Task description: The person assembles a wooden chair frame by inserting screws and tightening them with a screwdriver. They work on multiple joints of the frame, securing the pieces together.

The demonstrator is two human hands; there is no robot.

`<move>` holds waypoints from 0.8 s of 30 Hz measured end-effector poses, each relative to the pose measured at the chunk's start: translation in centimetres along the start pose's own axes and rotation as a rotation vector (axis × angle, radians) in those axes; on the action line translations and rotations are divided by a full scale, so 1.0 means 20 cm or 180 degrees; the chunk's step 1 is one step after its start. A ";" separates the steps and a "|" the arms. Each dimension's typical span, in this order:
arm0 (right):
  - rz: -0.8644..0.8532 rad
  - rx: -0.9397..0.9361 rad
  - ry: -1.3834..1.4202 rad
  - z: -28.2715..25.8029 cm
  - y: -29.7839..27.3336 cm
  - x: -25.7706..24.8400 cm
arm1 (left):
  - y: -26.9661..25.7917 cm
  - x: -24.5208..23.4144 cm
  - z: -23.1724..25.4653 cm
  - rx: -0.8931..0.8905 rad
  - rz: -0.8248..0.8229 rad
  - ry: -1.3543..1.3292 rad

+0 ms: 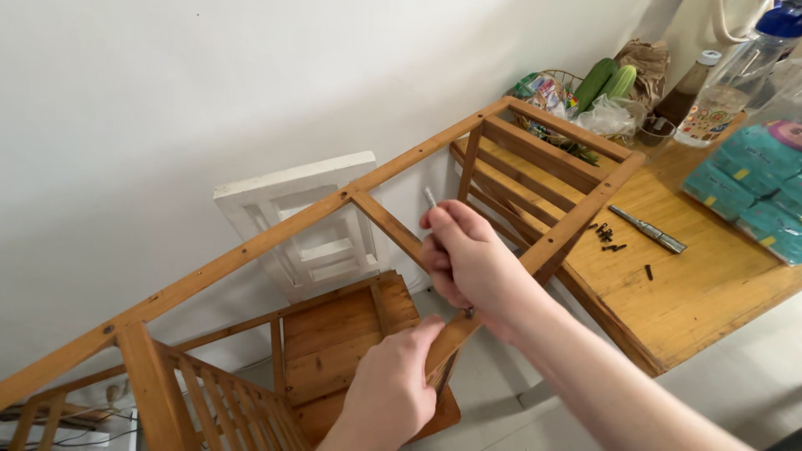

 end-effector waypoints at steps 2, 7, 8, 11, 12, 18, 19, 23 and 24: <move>-0.0573 0.0093 -0.0211 -0.01 -0.01 0.04 | -0.02 -0.03 0.05 0.0364 0.0190 -0.0078; -0.1160 0.0391 -0.0714 -0.03 0.02 0.06 | 0.01 -0.04 0.03 -0.0200 -0.0198 -0.0125; -0.1318 0.0389 -0.0725 -0.04 0.02 0.06 | 0.01 -0.04 0.03 -0.0284 -0.0243 -0.0130; -0.1708 0.0400 -0.0641 -0.06 0.02 0.06 | 0.00 -0.04 0.05 -0.0533 -0.0287 -0.0089; -0.1700 0.0422 -0.0752 -0.06 0.02 0.05 | -0.01 -0.04 0.05 -0.0658 -0.0383 -0.0064; -0.2175 0.0396 -0.1390 -0.05 0.01 0.12 | 0.02 -0.05 0.06 -0.0637 -0.0437 -0.0138; -0.2350 0.0379 -0.1435 -0.05 0.00 0.14 | 0.02 -0.05 0.06 -0.0710 -0.0478 -0.0152; -0.2873 0.0532 -0.1457 -0.03 -0.01 0.15 | 0.03 -0.07 0.10 -0.0298 -0.0250 -0.0091; -0.3008 0.0630 -0.1348 -0.02 -0.01 0.15 | 0.03 -0.07 0.10 -0.0357 -0.0298 -0.0078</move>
Point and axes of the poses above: each hand's wrist, its own y-axis towards the middle knuckle, its own x-axis out of the palm, z = x × y, the point moved 7 cm from there along y, towards the middle knuckle, and after that the axes turned 10 degrees about -y, right-handed, at the moved point
